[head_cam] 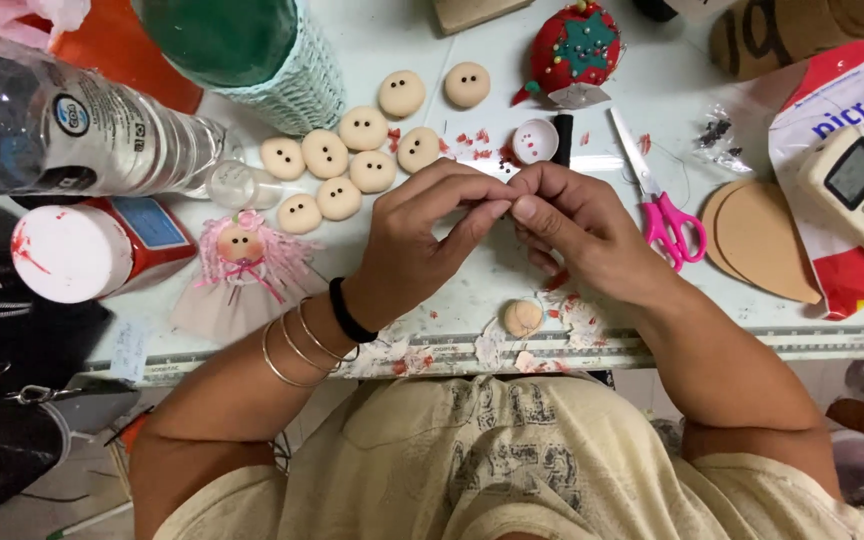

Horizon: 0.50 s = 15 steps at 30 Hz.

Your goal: The person is crafting doll heads by applying facial details to wooden beads and trimming materials with scissors.

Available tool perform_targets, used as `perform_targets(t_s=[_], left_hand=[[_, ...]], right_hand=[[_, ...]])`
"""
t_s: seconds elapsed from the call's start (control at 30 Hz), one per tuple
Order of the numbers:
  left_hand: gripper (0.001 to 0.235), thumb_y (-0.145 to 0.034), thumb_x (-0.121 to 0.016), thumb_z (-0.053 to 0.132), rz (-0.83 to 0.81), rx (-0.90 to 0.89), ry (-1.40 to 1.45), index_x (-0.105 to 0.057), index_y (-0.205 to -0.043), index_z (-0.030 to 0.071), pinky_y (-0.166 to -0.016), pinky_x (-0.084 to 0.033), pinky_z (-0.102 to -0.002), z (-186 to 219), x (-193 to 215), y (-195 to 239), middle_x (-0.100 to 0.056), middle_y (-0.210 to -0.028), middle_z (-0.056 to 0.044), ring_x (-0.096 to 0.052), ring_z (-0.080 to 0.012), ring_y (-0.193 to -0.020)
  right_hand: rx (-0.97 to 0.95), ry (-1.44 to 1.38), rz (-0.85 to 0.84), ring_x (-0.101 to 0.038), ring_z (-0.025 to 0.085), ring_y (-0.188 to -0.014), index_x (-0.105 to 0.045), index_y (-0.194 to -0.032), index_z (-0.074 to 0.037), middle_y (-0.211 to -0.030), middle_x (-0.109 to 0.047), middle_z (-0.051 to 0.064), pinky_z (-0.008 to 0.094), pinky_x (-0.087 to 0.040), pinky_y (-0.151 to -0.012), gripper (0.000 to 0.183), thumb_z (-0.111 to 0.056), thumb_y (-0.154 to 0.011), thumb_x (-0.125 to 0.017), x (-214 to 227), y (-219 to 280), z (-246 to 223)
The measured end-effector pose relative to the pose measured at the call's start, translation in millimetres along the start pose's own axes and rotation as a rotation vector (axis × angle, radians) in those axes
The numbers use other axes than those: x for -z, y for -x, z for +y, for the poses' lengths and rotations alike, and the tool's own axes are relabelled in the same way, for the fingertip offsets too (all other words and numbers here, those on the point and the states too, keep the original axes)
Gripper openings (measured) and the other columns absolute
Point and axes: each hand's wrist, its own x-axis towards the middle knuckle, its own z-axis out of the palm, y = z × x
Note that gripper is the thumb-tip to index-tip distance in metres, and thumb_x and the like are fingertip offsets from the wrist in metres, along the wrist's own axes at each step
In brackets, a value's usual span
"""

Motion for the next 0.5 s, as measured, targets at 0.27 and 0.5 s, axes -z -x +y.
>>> perform_targets(t_s=[0.27, 0.5], left_hand=[[0.008, -0.101, -0.062, 0.007, 0.009, -0.029, -0.020, -0.066, -0.102, 0.000, -0.073, -0.062, -0.032, -3.5, -0.7, 0.2, -0.065, -0.090, -0.009, -0.071, -0.0228, -0.081], [0.016, -0.106, -0.050, 0.020, 0.011, 0.282, 0.388, -0.058, -0.108, 0.006, -0.078, -0.059, -0.037, -29.0, -7.2, 12.1, -0.060, -0.087, -0.006, -0.059, -0.0120, -0.083]], right_hand=[[-0.055, -0.058, 0.000, -0.048, 0.010, -0.064, -0.055, -0.103, 0.005, -0.077, -0.050, 0.009, 0.023, -0.049, -0.043, 0.016, -0.009, -0.105, -0.049, -6.2, 1.3, 0.9], [-0.100, -0.196, 0.070, -0.042, 0.005, -0.059, -0.053, -0.103, 0.004, -0.082, -0.051, 0.010, 0.018, -0.042, -0.036, 0.015, -0.011, -0.104, -0.052, -5.3, 3.0, 8.8]])
